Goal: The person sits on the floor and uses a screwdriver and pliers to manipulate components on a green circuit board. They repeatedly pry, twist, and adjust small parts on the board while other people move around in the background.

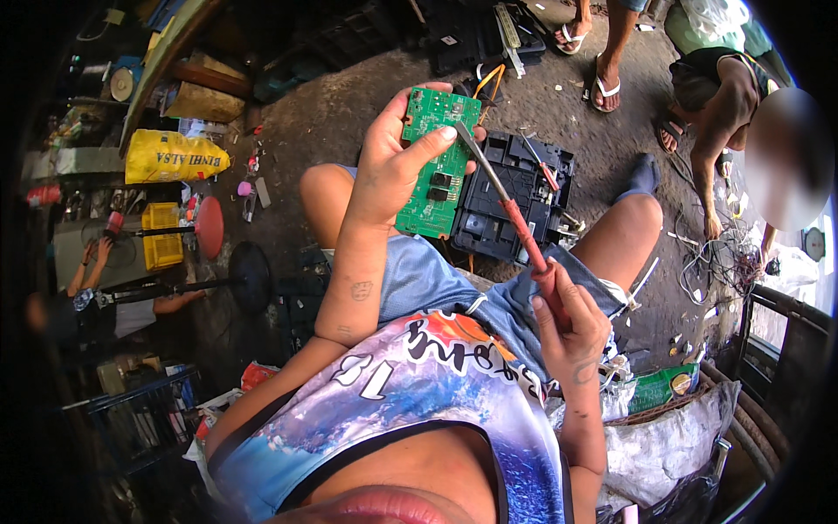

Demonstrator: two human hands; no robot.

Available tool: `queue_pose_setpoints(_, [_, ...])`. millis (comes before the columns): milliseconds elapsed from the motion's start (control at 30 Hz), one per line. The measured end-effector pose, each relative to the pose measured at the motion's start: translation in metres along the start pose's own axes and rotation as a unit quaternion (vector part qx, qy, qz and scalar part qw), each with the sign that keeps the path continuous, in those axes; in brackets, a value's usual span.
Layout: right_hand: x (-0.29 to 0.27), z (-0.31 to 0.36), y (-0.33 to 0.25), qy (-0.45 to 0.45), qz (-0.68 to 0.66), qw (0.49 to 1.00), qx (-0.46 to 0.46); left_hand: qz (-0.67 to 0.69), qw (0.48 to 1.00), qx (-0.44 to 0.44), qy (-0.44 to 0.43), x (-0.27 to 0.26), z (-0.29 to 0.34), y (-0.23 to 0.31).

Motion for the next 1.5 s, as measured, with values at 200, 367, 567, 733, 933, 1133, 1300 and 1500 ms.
queue_pose_setpoints(200, [-0.021, -0.009, -0.016, -0.029, 0.029, 0.999, -0.03, -0.038, 0.997, -0.012, -0.065, 0.004, 0.007, 0.022])
queue_pose_setpoints(367, [-0.038, -0.012, -0.018, -0.035, 0.062, 0.996, -0.051, -0.053, 0.991, -0.03, -0.119, -0.002, 0.014, 0.022])
queue_pose_setpoints(567, [-0.056, -0.028, -0.022, -0.134, 0.156, 0.978, -0.032, -0.117, 0.976, -0.035, -0.179, 0.003, 0.02, 0.031])
queue_pose_setpoints(733, [-0.059, -0.031, -0.018, -0.119, 0.136, 0.979, -0.094, -0.156, 0.973, -0.042, -0.165, 0.003, 0.025, 0.037])
queue_pose_setpoints(933, [-0.03, -0.014, -0.005, -0.117, -0.008, 0.99, -0.081, -0.161, 0.976, -0.003, -0.144, -0.003, 0.025, 0.033])
queue_pose_setpoints(1133, [0.003, 0.014, -0.001, -0.053, 0.022, 0.998, 0.002, -0.064, 0.997, -0.015, -0.04, -0.001, 0.027, 0.007])
queue_pose_setpoints(1300, [0.022, 0.025, 0.01, -0.039, -0.057, 0.996, 0.065, -0.076, 0.997, 0.001, 0.006, -0.004, 0.026, -0.003])
queue_pose_setpoints(1500, [0.034, 0.032, 0.015, -0.024, -0.07, 0.99, 0.117, -0.088, 0.996, 0.002, 0.006, -0.009, 0.024, -0.012])
Point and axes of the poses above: each hand's wrist, its own z-axis away from the middle knuckle, its own x-axis out of the palm, y = z × x, the point moved 10 cm from there along -z, towards the middle knuckle, and after that the axes turned 1 degree about x, right-handed, at the moved point
